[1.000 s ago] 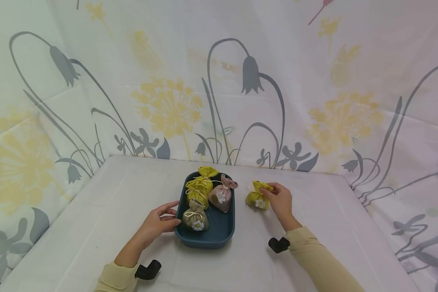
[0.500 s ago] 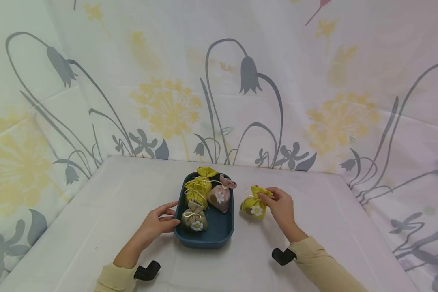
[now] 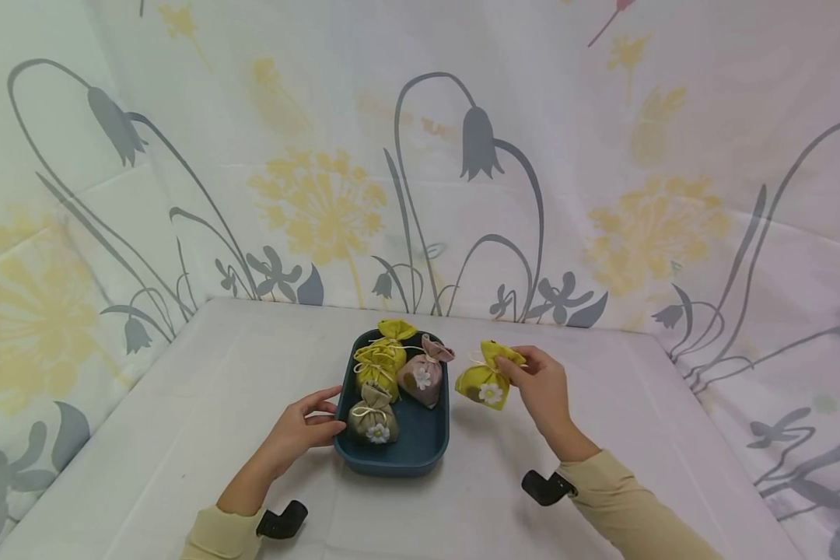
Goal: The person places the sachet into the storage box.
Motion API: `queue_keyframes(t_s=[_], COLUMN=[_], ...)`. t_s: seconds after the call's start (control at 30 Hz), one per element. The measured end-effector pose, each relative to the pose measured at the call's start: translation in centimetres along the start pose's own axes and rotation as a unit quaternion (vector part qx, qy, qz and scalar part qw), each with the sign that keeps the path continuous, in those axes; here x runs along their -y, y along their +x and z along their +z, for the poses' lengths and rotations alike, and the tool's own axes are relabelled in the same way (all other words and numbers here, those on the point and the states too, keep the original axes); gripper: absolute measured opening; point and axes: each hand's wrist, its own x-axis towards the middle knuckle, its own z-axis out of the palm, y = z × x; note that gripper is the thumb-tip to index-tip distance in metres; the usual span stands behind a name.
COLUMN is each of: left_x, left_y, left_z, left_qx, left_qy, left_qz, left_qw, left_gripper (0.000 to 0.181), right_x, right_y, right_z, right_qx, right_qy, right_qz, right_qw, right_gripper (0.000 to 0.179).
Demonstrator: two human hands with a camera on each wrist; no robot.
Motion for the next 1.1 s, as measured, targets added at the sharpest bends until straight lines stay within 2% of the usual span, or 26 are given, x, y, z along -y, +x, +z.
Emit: queue_keyframes(t_s=[0.27,0.7,0.97,1.1], left_x=[-0.1,0.0,-1.4,-0.7], left_y=[0.0,0.2,-0.6,-0.2], left_z=[0.0,0.0,0.2,0.1], left_qx=[0.004,0.000,0.004,-0.002], left_qy=[-0.001,-0.003,-0.002,0.002], left_qz=[0.003,-0.001,-0.003,-0.004], left_qw=[1.0000,1.0000,1.0000,1.0000], left_gripper=[0.060,0.061,0.059,0.060], right_x=[1.3,2.9,3.1,2.9], right_y=[0.5,1.0,0.8,0.7], right_z=[1.2,4.0,5.9,6.6], right_qx=[0.018,0.089,0.131,0.148], right_qy=[0.006,0.005,-0.006,-0.011], right_qz=[-0.009,-0.029,-0.033,-0.030], right_qw=[0.9998,0.9956,0.9908,0.9884], right_gripper=[0.031,0.028,0.028,0.024])
